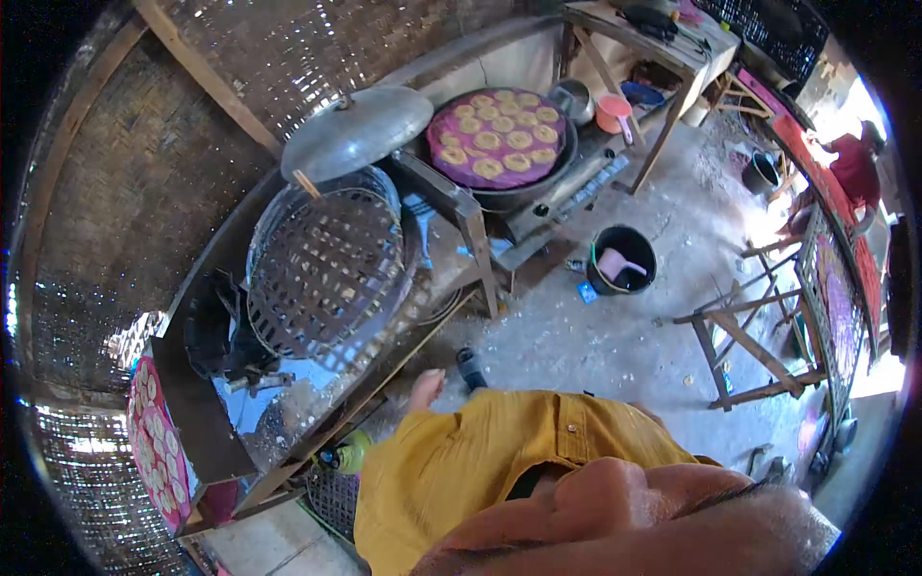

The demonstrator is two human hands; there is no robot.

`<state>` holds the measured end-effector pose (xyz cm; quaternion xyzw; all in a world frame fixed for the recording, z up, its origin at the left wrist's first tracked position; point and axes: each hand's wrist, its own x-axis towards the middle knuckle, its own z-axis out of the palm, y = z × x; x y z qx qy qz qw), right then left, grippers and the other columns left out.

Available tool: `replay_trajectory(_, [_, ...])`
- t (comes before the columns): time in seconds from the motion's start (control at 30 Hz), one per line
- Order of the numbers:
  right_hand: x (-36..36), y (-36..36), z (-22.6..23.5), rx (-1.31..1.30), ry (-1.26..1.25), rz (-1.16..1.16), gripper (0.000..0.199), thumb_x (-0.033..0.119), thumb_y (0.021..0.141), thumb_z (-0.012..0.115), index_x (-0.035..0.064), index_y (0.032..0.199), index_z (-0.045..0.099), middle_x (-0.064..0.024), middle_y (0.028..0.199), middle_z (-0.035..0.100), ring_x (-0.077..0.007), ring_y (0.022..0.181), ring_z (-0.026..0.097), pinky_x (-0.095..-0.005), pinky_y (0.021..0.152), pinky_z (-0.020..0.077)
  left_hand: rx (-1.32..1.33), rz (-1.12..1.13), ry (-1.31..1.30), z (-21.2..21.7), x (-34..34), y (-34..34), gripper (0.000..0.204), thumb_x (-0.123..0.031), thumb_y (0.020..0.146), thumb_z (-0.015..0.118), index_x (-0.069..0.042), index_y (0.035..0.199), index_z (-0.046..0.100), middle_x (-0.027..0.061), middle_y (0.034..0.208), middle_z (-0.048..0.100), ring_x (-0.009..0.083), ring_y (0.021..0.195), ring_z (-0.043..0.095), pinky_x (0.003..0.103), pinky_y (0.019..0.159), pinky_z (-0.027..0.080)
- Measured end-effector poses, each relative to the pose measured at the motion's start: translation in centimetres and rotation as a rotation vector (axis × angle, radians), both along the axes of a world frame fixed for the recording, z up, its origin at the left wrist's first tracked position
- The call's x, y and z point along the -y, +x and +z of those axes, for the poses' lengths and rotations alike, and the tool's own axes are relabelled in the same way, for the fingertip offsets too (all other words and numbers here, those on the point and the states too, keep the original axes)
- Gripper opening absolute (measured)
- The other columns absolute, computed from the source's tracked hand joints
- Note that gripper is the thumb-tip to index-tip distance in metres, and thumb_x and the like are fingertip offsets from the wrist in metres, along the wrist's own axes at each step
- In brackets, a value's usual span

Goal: The person manually applies dough to small circular mats, organizes these mats onto larger trays, and transfers the trays between a bowl of dough and a steaming station.

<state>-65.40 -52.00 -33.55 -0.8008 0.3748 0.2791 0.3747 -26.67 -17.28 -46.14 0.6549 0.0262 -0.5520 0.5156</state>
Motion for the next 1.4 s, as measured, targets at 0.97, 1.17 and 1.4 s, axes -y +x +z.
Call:
replay_trajectory(0.97, [25.4,16.9,0.5,0.421,-0.13,-0.223,0.026,0.024,0.072,0.055,0.0023,0.085,0.06,-0.0131,0.072,0.059,-0.0231,0.068,0.058,-0.0313,0.062,0.0448,-0.48,0.727,-0.326,9.9,39.2,10.6,0.062,-0.054,0.078,0.037,-0.016,0.124,0.02,0.0137,0.118,0.042,0.0274,0.107,0.039,0.044,0.087,0.032])
replay_trajectory(1.17, [43.0,30.6,3.0,0.797,0.196,-0.62,0.018,0.019,0.08,0.05,0.0055,0.068,0.054,-0.0009,0.054,0.05,-0.0093,0.044,0.046,-0.0216,0.04,0.0356,-0.383,1.01,-0.305,9.9,41.1,12.8,0.022,-0.033,0.083,0.042,-0.013,0.087,0.049,0.0053,0.08,0.055,0.0178,0.075,0.05,0.036,0.077,0.038])
replay_trajectory(1.4, [59.5,51.8,4.7,1.07,0.475,-0.656,0.014,0.018,0.079,0.052,0.005,0.075,0.053,-0.0025,0.06,0.051,-0.0099,0.048,0.049,-0.0214,0.04,0.0388,-0.165,1.179,-0.511,9.2,39.2,11.1,0.006,-0.012,0.077,0.051,-0.008,0.073,0.053,0.0015,0.066,0.054,0.0136,0.059,0.05,0.03,0.062,0.043])
